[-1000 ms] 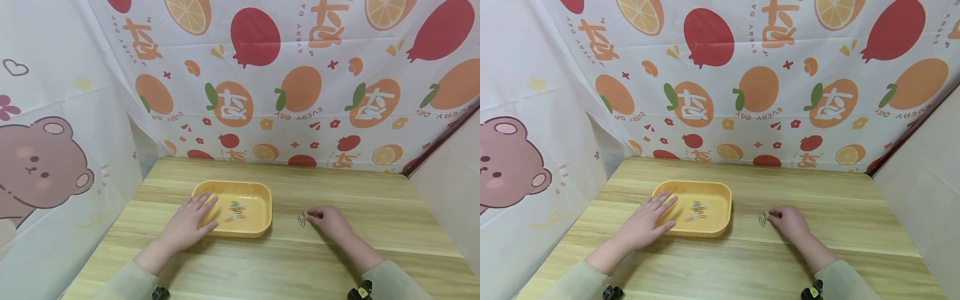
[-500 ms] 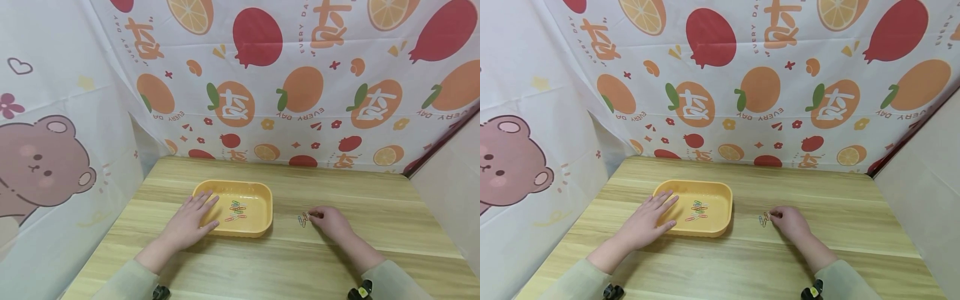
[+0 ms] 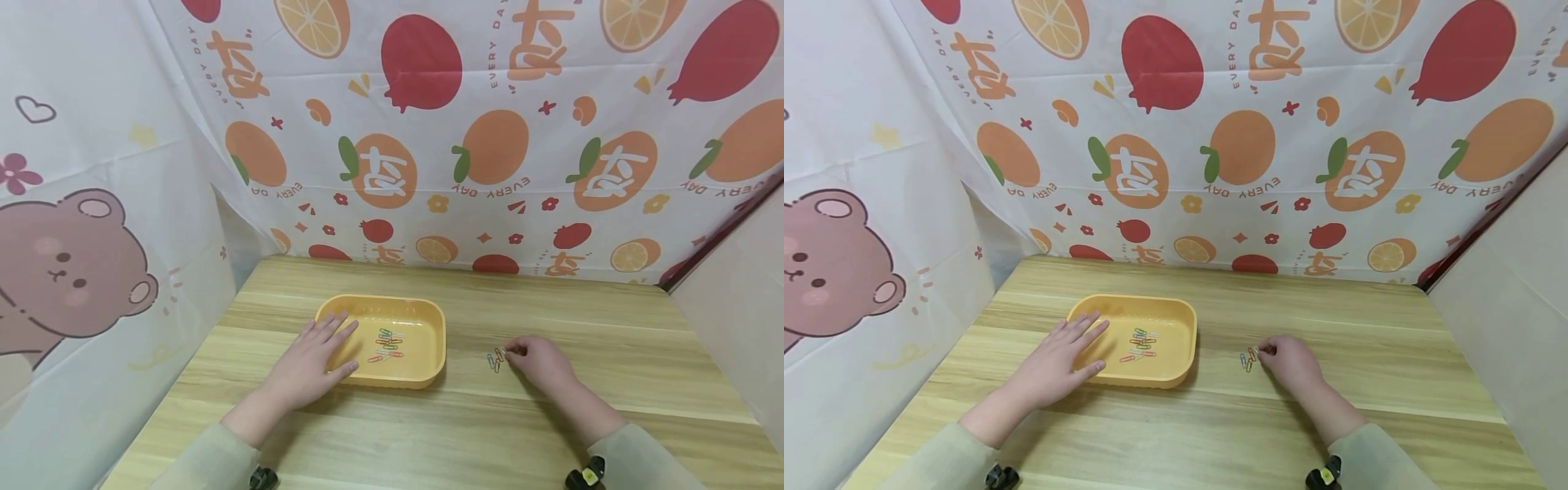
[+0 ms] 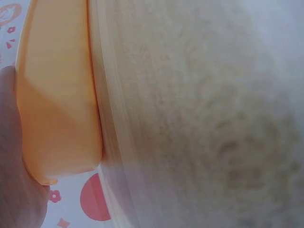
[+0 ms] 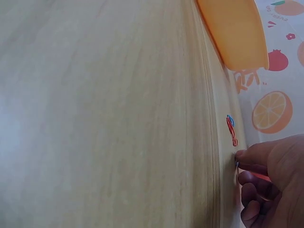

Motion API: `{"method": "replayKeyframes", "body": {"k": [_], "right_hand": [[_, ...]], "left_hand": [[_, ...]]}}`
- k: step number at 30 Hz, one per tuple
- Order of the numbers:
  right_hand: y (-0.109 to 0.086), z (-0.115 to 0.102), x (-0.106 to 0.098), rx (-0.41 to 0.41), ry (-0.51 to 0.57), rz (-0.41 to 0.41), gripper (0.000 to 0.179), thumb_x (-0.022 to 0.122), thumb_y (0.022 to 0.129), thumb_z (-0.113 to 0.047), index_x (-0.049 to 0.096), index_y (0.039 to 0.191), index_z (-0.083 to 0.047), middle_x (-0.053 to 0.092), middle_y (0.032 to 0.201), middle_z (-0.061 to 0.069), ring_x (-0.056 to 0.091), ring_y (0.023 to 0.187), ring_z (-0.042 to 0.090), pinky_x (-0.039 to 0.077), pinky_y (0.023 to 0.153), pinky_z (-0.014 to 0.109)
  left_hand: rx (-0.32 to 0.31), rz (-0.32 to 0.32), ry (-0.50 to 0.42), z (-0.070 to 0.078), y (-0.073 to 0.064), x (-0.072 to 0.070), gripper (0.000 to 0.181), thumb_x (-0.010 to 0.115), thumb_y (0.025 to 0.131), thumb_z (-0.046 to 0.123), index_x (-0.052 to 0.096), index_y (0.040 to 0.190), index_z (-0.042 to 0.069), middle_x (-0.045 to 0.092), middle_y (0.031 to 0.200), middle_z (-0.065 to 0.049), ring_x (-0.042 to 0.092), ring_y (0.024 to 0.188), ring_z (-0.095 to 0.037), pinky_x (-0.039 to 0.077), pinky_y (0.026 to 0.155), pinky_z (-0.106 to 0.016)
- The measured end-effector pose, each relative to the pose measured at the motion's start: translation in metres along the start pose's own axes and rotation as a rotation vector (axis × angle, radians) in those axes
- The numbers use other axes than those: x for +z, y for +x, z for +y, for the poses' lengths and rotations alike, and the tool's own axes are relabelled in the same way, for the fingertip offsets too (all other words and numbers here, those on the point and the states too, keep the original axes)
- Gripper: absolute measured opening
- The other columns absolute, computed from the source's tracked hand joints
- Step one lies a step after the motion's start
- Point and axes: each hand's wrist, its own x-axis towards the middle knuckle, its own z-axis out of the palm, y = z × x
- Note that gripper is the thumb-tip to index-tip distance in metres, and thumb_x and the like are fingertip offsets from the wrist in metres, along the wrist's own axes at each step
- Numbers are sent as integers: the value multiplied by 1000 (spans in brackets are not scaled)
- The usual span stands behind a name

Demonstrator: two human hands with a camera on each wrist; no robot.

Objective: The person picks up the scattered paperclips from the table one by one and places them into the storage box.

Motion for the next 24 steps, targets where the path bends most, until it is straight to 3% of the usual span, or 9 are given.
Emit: {"method": "replayKeyframes", "body": {"k": [9,18,24], "right_hand": [[5,2,-6,26,19,-47,4,71,88,-16,72,86,-12,64,78,-3,54,71,14,48,67,34],[16,-1,-13,35,-1,-132,17,65,81,-12,54,67,-13,49,62,-2,44,58,14,36,57,28],[18,-6,-16,39,-11,-179,21,65,80,-14,50,66,-13,44,59,-3,40,56,14,34,56,28]], "left_hand": [[-6,-4,-1,1,0,-1,73,53,96,60,35,156,21,28,161,-8,24,148,-33,16,120,-55],[-9,-10,-2,1,0,0,72,53,96,59,36,155,21,28,161,-8,23,148,-32,16,120,-56],[0,5,1,0,0,1,73,50,96,62,37,155,21,30,161,-9,25,147,-34,17,119,-56]]}}
